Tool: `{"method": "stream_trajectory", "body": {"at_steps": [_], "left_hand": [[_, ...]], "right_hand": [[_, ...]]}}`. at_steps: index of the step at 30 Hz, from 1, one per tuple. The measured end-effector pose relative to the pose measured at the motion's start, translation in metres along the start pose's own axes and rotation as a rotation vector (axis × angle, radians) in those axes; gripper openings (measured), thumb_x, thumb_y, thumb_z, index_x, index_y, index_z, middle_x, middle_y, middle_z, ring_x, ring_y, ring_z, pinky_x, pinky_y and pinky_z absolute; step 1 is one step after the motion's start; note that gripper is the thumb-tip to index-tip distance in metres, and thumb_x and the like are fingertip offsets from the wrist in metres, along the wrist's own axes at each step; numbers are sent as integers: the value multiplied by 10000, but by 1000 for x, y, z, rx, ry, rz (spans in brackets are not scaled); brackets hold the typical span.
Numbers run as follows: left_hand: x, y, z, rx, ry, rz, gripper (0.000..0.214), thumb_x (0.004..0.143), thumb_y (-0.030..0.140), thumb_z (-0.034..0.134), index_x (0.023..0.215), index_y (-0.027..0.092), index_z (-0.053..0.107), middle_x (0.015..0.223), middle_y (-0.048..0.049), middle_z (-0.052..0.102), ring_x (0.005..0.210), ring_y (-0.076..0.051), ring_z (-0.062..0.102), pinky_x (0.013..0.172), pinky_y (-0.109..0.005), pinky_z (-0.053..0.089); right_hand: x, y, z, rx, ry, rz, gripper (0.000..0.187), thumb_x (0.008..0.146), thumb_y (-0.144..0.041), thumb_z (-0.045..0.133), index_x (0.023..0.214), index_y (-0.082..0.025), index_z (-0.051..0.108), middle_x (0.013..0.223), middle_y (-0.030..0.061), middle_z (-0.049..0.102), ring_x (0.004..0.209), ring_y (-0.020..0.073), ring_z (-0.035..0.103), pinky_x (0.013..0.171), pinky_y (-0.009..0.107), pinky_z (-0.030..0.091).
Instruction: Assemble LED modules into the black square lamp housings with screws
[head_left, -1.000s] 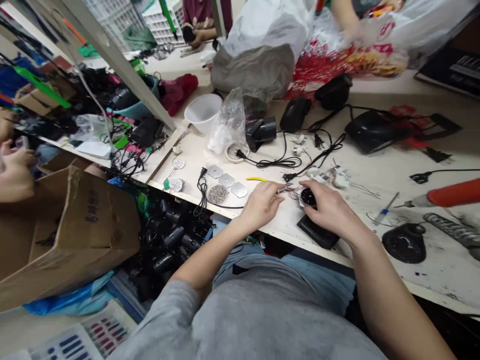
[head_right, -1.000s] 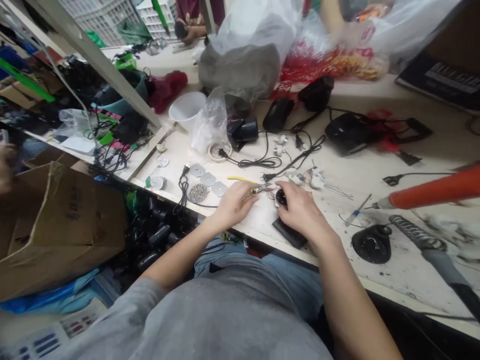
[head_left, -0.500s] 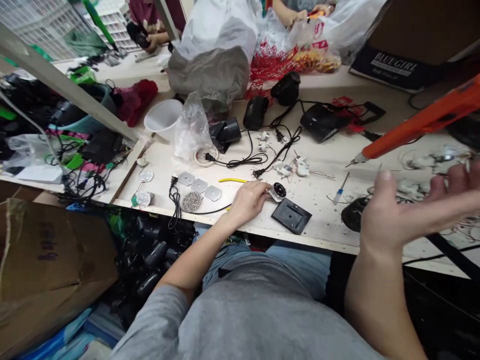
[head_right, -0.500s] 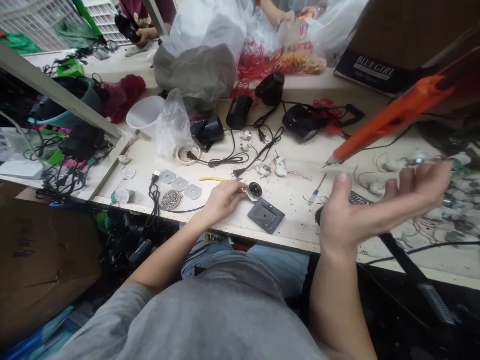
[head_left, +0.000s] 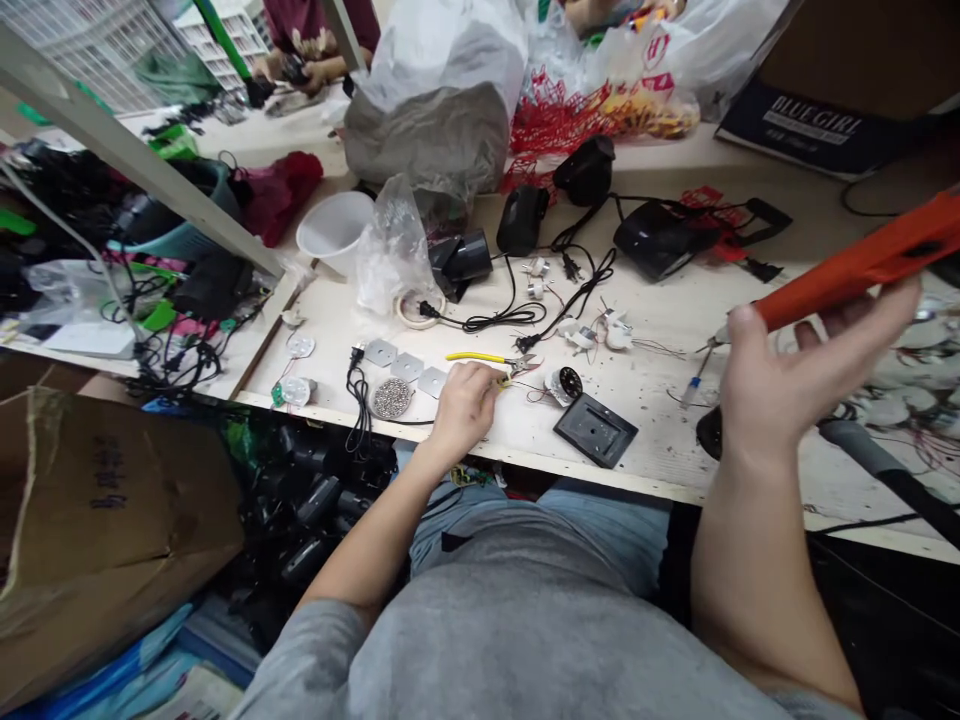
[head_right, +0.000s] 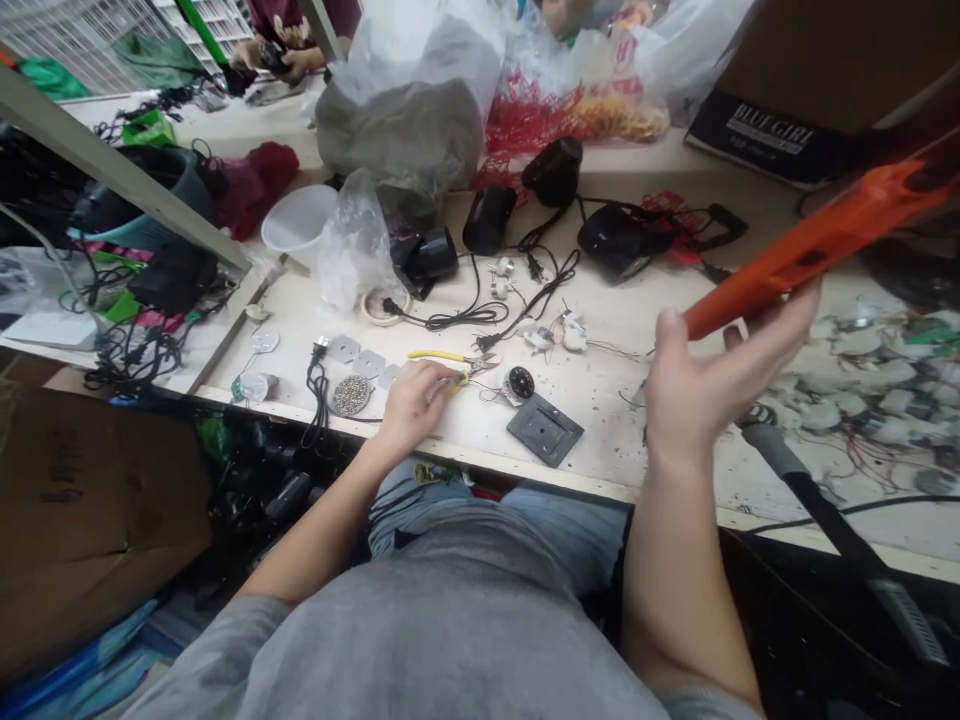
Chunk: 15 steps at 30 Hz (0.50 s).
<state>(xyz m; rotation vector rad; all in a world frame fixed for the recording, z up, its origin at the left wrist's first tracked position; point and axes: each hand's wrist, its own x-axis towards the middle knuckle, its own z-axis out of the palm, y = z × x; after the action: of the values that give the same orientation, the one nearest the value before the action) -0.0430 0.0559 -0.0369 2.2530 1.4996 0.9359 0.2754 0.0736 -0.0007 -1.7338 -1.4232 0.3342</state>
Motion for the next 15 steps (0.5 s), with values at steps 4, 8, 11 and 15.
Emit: {"method": "stream_trajectory", "body": {"at_steps": [4, 8, 11, 15], "left_hand": [[40, 4, 18, 6, -97, 4, 67, 883, 168, 663, 914, 203, 712, 850, -46, 685, 864, -211, 625, 827, -353, 504], [79, 11, 32, 30, -322, -5, 101, 762, 182, 783, 709, 184, 698, 754, -47, 643, 820, -229, 621, 734, -335, 485], [96, 13, 30, 32, -428, -32, 119, 715, 146, 796, 667, 175, 691, 746, -45, 650, 799, -222, 626, 706, -318, 472], [99, 8, 5, -36, -397, -80, 71, 772, 117, 714, 746, 183, 711, 763, -13, 675, 714, -166, 616, 695, -284, 469]], "right_hand": [[-79, -3, -2, 90, 20, 107, 526, 796, -508, 702, 1194, -173, 628, 1136, 162, 693, 974, 286, 704, 769, 443, 606], [-135, -10, -10, 194, 175, 345, 445, 752, -507, 737, 1051, -189, 649, 986, 125, 713, 892, 293, 719, 842, 531, 597], [-146, -7, -24, 262, 325, 541, 398, 688, -448, 792, 961, -220, 614, 906, 87, 682, 823, 304, 716, 918, 627, 558], [-133, 7, -47, 274, 519, 455, 523, 575, -271, 823, 961, -298, 472, 859, 15, 601, 779, 292, 682, 773, 600, 612]]}}
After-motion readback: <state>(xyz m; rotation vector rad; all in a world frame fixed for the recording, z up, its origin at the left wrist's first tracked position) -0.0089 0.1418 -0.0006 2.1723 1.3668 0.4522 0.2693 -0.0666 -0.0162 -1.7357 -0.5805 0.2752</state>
